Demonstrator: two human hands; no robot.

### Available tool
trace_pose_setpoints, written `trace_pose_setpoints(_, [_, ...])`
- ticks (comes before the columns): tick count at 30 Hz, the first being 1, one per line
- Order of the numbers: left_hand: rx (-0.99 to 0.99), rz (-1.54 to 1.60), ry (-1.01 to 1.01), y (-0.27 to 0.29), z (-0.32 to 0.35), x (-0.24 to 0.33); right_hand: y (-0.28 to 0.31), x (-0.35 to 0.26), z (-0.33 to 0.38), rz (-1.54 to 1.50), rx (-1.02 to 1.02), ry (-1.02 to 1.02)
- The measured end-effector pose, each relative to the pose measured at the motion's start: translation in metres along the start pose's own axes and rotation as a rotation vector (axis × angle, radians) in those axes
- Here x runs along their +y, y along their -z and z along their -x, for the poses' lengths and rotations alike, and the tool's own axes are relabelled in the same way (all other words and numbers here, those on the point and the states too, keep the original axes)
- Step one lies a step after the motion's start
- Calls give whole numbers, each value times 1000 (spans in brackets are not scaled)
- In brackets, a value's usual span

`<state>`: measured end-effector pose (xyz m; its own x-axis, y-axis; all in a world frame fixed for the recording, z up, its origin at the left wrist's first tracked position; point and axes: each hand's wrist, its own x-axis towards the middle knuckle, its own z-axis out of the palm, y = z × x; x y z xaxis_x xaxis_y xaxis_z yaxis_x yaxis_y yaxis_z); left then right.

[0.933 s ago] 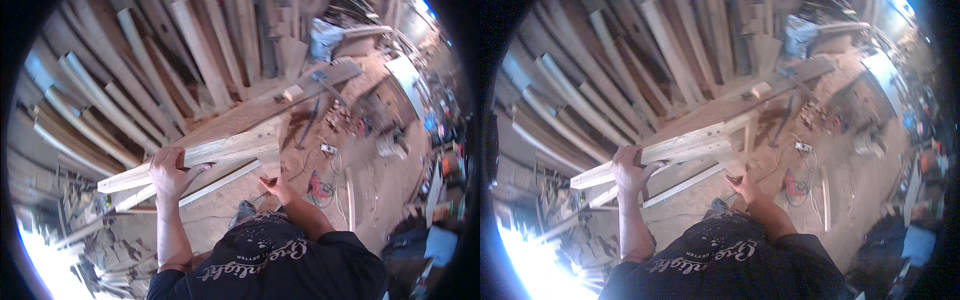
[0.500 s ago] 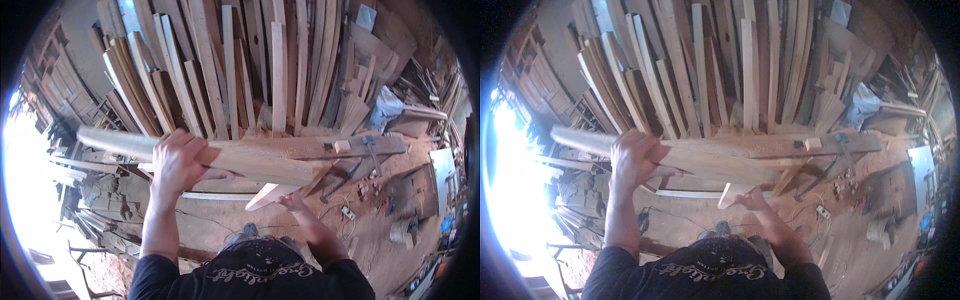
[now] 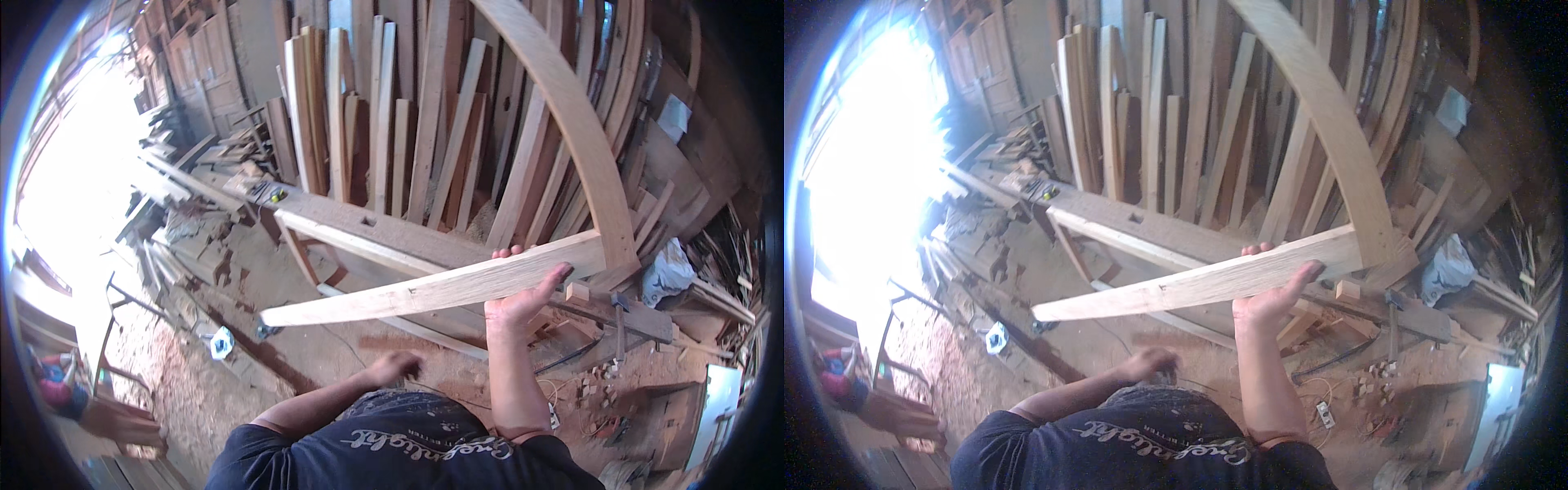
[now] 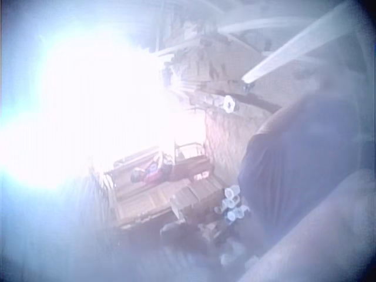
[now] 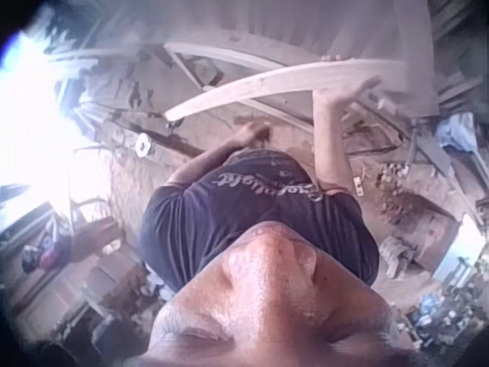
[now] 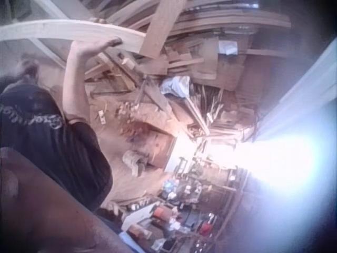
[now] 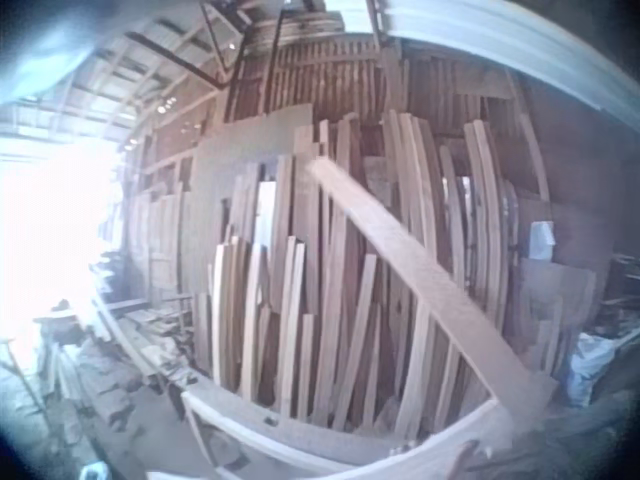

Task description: The person assembles a wooden frame by hand, using a hammer to drive nails into joints. They repeatedly align pieces, tap them together, and hammer nails to secure the structure. The person adjusts the frame orientation and continues hammering until the frame is assembled.

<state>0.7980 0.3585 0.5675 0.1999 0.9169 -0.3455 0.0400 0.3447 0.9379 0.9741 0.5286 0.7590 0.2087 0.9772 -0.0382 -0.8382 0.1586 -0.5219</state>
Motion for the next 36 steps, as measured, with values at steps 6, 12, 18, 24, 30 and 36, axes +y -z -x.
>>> trace_pose_setpoints(6, [625,1455,-875,102,90,-19,19,-17,27,-87,127,-233])
trace_pose_setpoints(12, [325,763,-1572,92,257,95,51,23,55,-20,153,-646])
trace_pose_setpoints(18, [865,286,-1512,50,420,114,77,74,130,-15,84,-1143])
trace_pose_setpoints(24, [926,143,-1436,17,389,163,140,83,163,-7,335,-1426])
trace_pose_setpoints(30, [710,423,-1201,26,191,160,304,111,119,-32,482,-1354])
trace_pose_setpoints(36, [783,288,-893,-45,-83,82,512,48,122,45,603,-967])
